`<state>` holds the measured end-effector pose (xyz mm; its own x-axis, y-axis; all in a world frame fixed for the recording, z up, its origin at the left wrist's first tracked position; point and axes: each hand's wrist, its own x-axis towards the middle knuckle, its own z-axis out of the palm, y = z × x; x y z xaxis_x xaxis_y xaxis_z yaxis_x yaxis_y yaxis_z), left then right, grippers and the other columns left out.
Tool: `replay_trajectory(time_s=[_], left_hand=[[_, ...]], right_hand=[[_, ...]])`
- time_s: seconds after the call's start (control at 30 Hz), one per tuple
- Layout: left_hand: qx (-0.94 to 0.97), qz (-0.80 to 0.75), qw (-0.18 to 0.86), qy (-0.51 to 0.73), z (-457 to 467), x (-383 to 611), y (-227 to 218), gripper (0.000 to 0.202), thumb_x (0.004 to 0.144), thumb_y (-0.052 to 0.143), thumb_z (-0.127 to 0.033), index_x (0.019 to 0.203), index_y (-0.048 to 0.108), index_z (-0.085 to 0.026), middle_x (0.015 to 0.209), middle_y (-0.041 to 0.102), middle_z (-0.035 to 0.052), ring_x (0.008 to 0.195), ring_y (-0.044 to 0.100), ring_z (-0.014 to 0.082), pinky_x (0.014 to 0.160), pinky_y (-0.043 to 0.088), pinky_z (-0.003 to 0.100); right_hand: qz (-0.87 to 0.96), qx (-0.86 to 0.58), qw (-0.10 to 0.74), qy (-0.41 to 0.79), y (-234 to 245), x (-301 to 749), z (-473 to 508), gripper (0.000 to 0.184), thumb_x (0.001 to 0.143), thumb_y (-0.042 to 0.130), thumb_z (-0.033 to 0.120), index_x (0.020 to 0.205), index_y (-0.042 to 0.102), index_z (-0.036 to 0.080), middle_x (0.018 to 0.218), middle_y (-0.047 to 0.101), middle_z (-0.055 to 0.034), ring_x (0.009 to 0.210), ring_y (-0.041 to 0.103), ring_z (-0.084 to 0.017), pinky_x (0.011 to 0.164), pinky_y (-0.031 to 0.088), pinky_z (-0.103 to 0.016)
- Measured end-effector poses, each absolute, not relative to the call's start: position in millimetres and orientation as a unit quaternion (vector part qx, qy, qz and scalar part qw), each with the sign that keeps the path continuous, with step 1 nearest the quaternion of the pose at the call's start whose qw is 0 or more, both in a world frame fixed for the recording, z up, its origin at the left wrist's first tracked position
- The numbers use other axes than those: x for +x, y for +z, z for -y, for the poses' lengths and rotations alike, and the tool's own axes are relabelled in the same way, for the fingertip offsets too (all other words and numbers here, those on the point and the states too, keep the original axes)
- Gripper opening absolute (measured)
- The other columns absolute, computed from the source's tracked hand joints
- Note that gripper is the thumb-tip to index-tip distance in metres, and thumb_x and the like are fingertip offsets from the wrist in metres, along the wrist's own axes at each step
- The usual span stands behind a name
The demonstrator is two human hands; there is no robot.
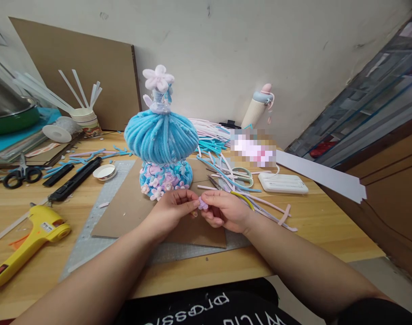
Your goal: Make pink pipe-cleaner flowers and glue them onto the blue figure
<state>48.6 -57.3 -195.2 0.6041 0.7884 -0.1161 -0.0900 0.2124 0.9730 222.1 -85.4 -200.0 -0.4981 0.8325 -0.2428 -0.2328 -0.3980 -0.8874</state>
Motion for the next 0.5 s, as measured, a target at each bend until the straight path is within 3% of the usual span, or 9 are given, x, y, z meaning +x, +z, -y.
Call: replay_trajectory(time_s=[0.1, 0.17, 0.37, 0.5], left_hand=[[0.515, -0.348, 0.71, 0.331, 58.4, 50.5, -195.5, 0.02, 0.075, 0.067, -0.032, 0.07, 0.061, -0.014, 0.061, 0.059, -0.0021, 0.055, 0.05, 0.0073, 0.058, 0.038, 0.021], [0.512, -0.351, 0.709, 0.336, 58.7, 51.5, -195.1, 0.02, 0.076, 0.066, -0.032, 0.069, 0.06, -0.014, 0.059, 0.059, -0.0021, 0.054, 0.049, 0.0068, 0.056, 0.037, 0.021], [0.514, -0.348, 0.704, 0.345, 57.6, 52.9, -196.7, 0.02, 0.075, 0.067, -0.031, 0.072, 0.061, -0.013, 0.063, 0.06, -0.0011, 0.055, 0.051, 0.007, 0.057, 0.039, 0.021], [0.556, -0.348, 0.657, 0.372, 58.2, 53.9, -199.1, 0.016, 0.076, 0.065, -0.03, 0.075, 0.06, -0.015, 0.067, 0.061, -0.001, 0.059, 0.053, 0.0086, 0.059, 0.042, 0.021]], right_hand=[[0.516, -0.427, 0.417, 0.614, -198.0, 214.8, 88.4, 0.031, 0.083, 0.057, 0.045, 0.074, 0.052, 0.016, 0.06, 0.054, 0.0032, 0.04, 0.043, -0.004, 0.035, 0.027, -0.015], [0.536, -0.435, 0.42, 0.589, -197.3, 212.1, 89.8, 0.032, 0.083, 0.058, 0.045, 0.072, 0.053, 0.015, 0.062, 0.055, 0.0027, 0.041, 0.044, -0.004, 0.036, 0.028, -0.015], [0.355, -0.345, 0.411, 0.766, -198.1, 214.6, 87.8, 0.025, 0.078, 0.066, 0.035, 0.072, 0.055, 0.013, 0.052, 0.052, 0.0043, 0.034, 0.033, -0.001, 0.035, 0.018, -0.014], [0.304, -0.331, 0.415, 0.791, -198.8, 214.1, 87.4, 0.023, 0.075, 0.069, 0.031, 0.071, 0.057, 0.012, 0.052, 0.054, 0.0028, 0.034, 0.034, -0.001, 0.035, 0.017, -0.014]])
